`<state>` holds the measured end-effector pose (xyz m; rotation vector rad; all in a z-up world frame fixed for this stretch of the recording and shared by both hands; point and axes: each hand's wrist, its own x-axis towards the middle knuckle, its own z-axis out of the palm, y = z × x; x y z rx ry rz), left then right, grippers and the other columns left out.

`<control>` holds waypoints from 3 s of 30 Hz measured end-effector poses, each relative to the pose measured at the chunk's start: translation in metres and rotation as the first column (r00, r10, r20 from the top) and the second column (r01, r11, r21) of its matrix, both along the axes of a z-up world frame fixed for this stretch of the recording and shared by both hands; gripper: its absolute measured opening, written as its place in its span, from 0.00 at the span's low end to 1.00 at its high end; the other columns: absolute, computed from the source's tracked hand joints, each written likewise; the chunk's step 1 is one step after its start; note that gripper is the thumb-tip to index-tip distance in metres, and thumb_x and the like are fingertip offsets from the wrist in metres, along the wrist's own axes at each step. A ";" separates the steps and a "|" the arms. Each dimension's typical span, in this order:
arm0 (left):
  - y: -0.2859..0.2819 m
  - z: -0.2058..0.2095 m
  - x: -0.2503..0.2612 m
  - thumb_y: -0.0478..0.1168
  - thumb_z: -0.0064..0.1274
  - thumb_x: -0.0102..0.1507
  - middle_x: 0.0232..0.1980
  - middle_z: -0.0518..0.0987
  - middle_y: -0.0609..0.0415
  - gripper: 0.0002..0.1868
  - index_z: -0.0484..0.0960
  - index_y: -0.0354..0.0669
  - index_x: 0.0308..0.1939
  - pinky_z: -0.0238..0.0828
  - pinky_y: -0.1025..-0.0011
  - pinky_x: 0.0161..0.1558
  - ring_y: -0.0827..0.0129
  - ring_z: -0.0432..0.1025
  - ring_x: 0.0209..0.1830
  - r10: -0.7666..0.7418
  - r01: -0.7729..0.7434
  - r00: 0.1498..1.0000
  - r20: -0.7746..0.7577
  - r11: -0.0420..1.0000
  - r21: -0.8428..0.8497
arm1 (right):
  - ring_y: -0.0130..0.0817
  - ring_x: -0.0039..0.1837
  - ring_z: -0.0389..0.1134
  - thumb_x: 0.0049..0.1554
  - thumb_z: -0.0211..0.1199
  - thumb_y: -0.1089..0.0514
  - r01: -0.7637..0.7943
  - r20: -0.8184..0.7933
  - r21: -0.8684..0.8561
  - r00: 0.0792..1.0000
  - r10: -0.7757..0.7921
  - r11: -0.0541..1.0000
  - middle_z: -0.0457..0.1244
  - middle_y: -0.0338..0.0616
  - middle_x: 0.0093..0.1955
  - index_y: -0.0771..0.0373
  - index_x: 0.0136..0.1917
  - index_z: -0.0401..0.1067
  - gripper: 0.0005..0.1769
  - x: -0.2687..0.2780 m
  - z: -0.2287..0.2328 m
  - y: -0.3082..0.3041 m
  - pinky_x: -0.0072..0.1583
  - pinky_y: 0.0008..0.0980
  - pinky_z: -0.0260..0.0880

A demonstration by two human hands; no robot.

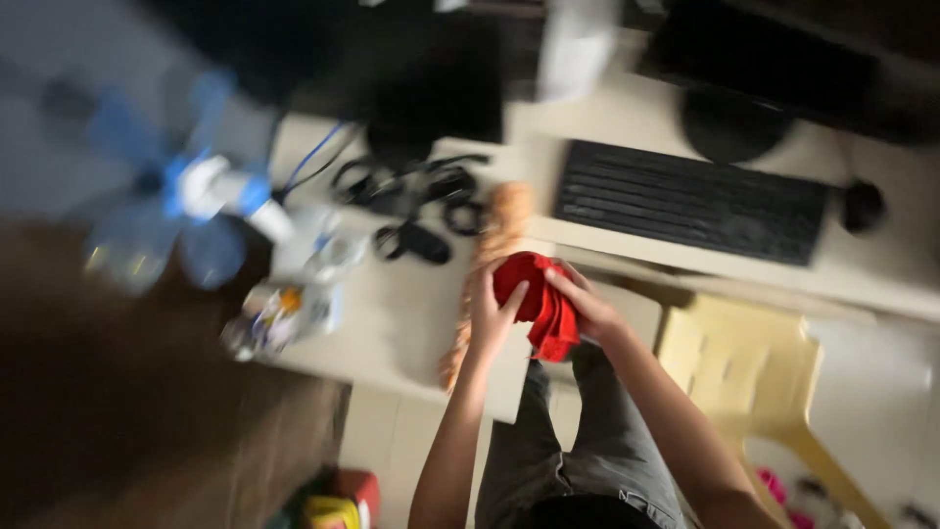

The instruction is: The person cleans a cluttered desk using a red cloth and a spray bottle. They wipe the surface, move a computer monitor, organize cables, and clean a keyboard and a small fan. The person also folds a white cable and places it on the desk.

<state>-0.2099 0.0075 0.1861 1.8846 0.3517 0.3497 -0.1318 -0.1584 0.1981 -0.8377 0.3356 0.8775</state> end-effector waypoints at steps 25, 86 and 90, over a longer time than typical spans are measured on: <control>-0.492 -0.132 0.325 0.38 0.59 0.50 0.75 0.65 0.48 0.37 0.74 0.65 0.64 0.59 0.31 0.63 0.36 0.59 0.70 -0.728 0.528 0.654 -0.205 0.246 0.813 | 0.53 0.73 0.63 0.47 0.66 0.64 0.682 0.640 -0.729 0.711 0.293 -0.062 0.62 0.51 0.73 0.57 0.71 0.68 0.37 0.077 -0.036 -0.435 0.71 0.50 0.62; -0.589 -0.024 0.460 0.32 0.59 0.66 0.74 0.67 0.42 0.35 0.60 0.36 0.74 0.55 0.58 0.79 0.49 0.63 0.76 -0.477 0.455 0.794 0.378 0.877 0.152 | 0.45 0.74 0.63 0.68 0.51 0.49 0.816 0.787 -0.329 0.515 -0.339 0.475 0.62 0.50 0.73 0.65 0.72 0.65 0.25 0.413 -0.258 -0.501 0.74 0.42 0.62; -0.590 -0.019 0.454 0.37 0.62 0.66 0.73 0.68 0.38 0.36 0.60 0.34 0.74 0.57 0.56 0.77 0.45 0.64 0.75 -0.444 0.424 0.822 0.356 0.895 0.139 | 0.47 0.71 0.62 0.67 0.51 0.51 0.708 0.720 -0.667 0.693 -0.044 0.232 0.60 0.51 0.71 0.62 0.72 0.63 0.24 0.372 -0.177 -0.494 0.68 0.41 0.63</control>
